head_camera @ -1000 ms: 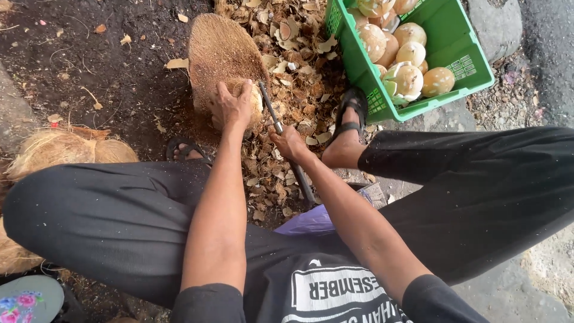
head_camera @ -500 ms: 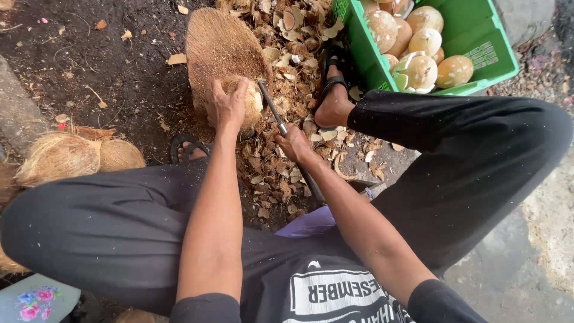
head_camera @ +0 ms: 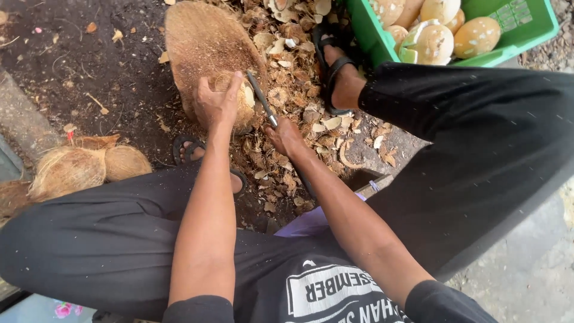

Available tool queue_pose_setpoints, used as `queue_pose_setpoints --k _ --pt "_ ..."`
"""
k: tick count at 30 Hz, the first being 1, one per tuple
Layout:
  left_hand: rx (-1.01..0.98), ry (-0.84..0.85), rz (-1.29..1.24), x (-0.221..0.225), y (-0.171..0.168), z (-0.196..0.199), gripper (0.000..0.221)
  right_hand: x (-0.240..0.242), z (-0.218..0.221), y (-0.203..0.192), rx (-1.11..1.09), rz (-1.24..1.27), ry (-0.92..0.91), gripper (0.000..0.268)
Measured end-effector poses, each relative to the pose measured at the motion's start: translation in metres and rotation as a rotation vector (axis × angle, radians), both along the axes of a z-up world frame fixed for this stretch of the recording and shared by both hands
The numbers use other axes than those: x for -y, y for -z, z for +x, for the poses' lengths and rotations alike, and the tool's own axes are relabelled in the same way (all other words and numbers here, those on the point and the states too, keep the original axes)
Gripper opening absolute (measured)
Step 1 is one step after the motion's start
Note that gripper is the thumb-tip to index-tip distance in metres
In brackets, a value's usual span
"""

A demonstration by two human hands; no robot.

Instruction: The person is using a machete to peel the thick fibrous husk off of coconuts.

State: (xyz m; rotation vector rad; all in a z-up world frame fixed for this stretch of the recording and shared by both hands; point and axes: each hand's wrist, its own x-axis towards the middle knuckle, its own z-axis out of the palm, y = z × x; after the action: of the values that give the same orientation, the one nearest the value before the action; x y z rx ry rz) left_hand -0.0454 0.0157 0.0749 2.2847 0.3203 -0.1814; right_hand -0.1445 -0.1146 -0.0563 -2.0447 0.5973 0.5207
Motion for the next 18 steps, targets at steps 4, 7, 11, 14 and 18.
queue_pose_setpoints --k 4,7,11,14,18 --pt "0.061 -0.057 0.06 0.0 0.02 0.002 0.068 -0.002 -0.001 0.011 0.006 -0.018 0.01 0.034" --pt "0.095 -0.072 0.01 0.001 0.015 0.005 0.061 -0.005 0.003 -0.026 0.0 -0.013 0.014 0.032" --pt "-0.072 -0.015 0.024 -0.001 0.012 0.013 0.049 -0.011 0.007 -0.062 -0.22 0.253 0.244 0.017" --pt "-0.182 0.249 0.207 0.002 0.017 0.038 0.062 -0.003 0.004 -0.065 -0.247 0.217 0.192 0.015" --pt "-0.398 0.476 0.247 0.017 -0.037 0.053 0.052 -0.016 -0.005 -0.092 -0.117 0.201 0.191 0.013"
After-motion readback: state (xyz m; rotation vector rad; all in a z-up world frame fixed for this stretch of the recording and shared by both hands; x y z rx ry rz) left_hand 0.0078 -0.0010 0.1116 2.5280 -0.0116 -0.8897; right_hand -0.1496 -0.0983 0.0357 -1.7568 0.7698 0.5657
